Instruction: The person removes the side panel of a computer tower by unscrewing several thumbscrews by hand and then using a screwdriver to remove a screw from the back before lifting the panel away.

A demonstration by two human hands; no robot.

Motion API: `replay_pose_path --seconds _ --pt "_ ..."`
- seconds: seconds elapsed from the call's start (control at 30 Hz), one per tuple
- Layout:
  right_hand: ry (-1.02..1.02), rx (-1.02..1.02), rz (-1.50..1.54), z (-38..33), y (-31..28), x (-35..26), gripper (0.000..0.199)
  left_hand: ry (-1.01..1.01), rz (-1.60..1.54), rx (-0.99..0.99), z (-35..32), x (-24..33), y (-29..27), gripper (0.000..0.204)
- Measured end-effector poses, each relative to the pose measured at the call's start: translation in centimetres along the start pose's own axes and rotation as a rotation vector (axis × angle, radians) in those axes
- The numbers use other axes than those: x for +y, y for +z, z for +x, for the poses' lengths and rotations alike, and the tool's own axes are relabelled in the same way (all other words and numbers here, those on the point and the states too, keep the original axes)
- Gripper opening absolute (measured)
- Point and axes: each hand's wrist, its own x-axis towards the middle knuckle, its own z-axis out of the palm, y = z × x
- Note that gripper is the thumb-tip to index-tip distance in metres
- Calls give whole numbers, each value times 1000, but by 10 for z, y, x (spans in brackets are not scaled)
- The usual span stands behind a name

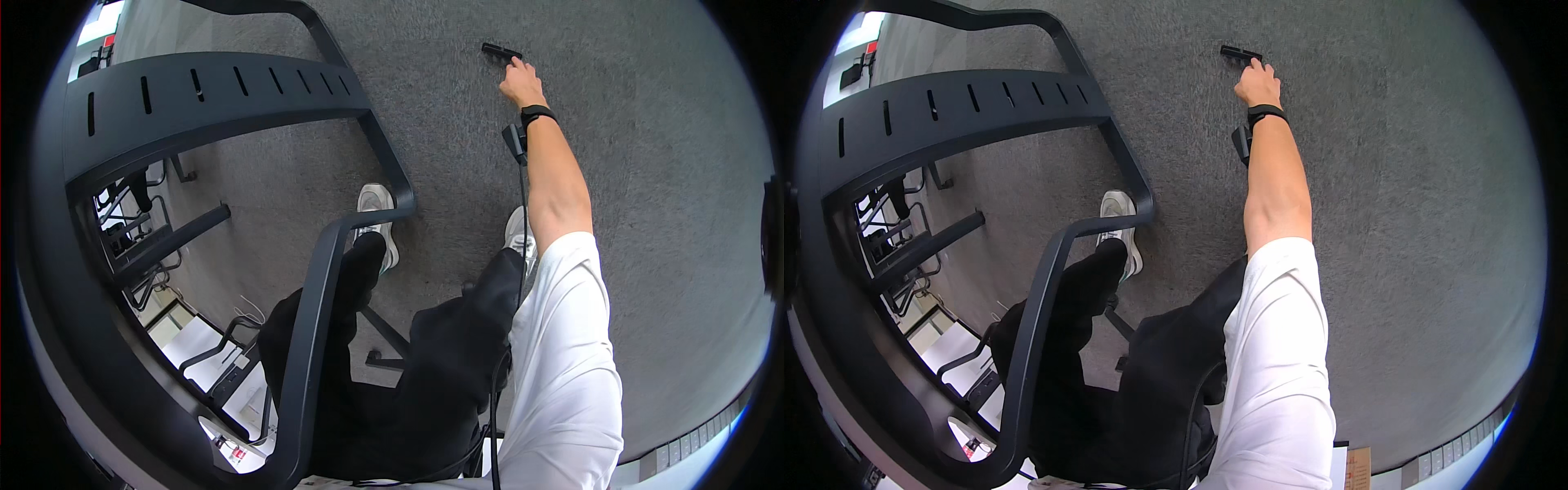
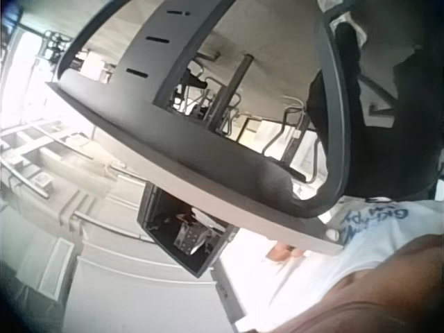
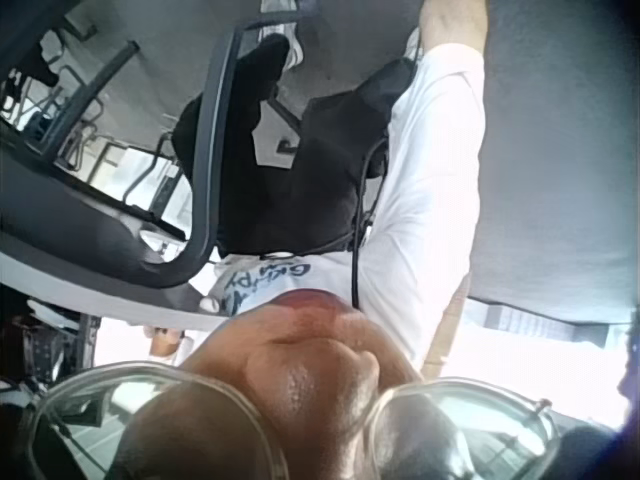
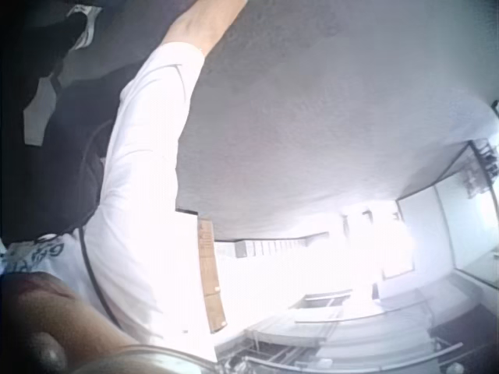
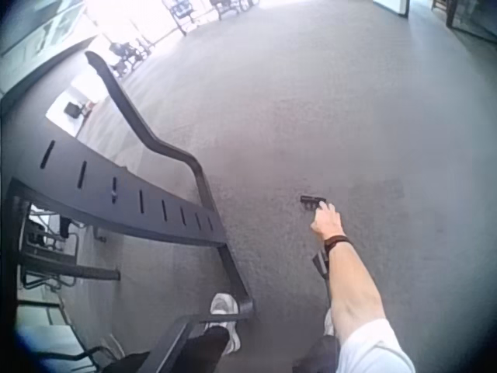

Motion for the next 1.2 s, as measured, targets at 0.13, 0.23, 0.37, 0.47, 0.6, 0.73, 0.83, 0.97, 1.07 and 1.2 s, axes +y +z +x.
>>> replay_pose_path --seconds 0.13,0.23,0.37,0.47,0.6,0.73,0.83,0.97,1.07,1.2 --pt "0 -5 61 -19 5 12 34 -2 -26 -1 2 0 1 84" --pt "16 -39 54 -48 -8 1 34 9 -27 27 -1 2 1 84" --pt "-84 -226 97 -105 -38 -11 26 23 -54 86 -17 7 0 83" --pt "-118 -213 316 -157 -53 0 23 27 -89 150 -40 12 -3 82" --pt "-261 -154 361 -234 -106 45 25 53 -250 261 -43 24 21 82" --pt "-247 -5 481 -319 -203 48 24 126 -424 403 -34 33 19 75" --pt "-223 147 574 -379 -297 17 19 158 -443 456 -35 40 22 76" --pt "-447 412 707 -489 -432 -109 14 141 -461 484 -49 36 12 75" --pt "-644 484 656 -551 -480 -183 13 150 -488 521 -60 34 12 74" --pt "-803 443 547 -563 -476 -253 18 196 -476 631 -65 32 22 72"
